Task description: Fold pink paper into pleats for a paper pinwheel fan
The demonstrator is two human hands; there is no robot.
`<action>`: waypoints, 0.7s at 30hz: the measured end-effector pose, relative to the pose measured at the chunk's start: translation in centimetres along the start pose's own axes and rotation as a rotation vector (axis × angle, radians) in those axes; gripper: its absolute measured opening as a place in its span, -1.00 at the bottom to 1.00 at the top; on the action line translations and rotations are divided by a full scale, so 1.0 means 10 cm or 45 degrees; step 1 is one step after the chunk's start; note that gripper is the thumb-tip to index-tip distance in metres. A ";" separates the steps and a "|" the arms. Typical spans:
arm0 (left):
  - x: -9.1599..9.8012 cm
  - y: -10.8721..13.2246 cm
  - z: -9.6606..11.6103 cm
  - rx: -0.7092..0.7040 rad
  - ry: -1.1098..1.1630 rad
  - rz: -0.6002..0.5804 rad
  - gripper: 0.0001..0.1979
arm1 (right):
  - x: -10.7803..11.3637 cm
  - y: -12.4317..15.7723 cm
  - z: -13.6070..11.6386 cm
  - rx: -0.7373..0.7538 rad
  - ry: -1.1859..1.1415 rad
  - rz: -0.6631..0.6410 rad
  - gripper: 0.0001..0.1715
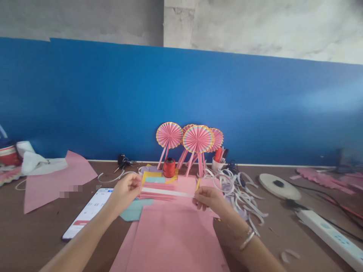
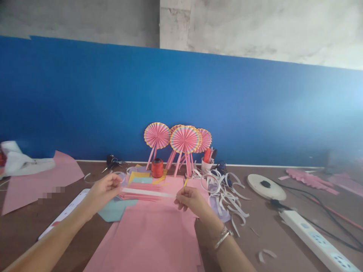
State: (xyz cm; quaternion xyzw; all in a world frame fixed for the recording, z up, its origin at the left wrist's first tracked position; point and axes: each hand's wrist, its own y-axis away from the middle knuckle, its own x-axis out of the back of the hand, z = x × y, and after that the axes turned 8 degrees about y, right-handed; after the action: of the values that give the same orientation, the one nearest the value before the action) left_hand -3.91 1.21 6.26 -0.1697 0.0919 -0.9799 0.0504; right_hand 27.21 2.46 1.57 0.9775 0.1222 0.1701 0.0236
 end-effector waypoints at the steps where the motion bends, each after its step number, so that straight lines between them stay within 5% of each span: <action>1: -0.02 0.01 -0.06 0.066 0.039 -0.030 -0.81 | 0.00 -0.01 0.03 -0.019 0.059 0.023 -0.70; 7: -0.18 0.12 -0.41 0.345 0.152 -0.086 -0.79 | -0.06 0.00 0.19 -0.133 0.278 -0.002 -0.89; 13: -0.27 0.21 -0.49 0.420 0.180 -0.092 -0.85 | -0.15 0.05 0.23 -0.141 0.533 -0.026 -0.90; 18: -0.30 0.22 -0.60 0.379 0.068 -0.111 -0.86 | -0.18 0.06 0.28 -0.083 0.808 0.038 -0.85; 21: -0.30 0.23 -0.66 0.323 -0.018 -0.143 -0.85 | -0.19 0.10 0.28 -0.108 0.887 0.079 -0.51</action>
State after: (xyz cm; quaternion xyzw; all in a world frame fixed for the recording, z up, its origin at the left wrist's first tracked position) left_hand -3.23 0.39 -1.30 -0.1737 -0.0428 -0.9837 0.0172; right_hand 26.66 1.05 -1.59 0.8623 0.0861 0.4988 0.0159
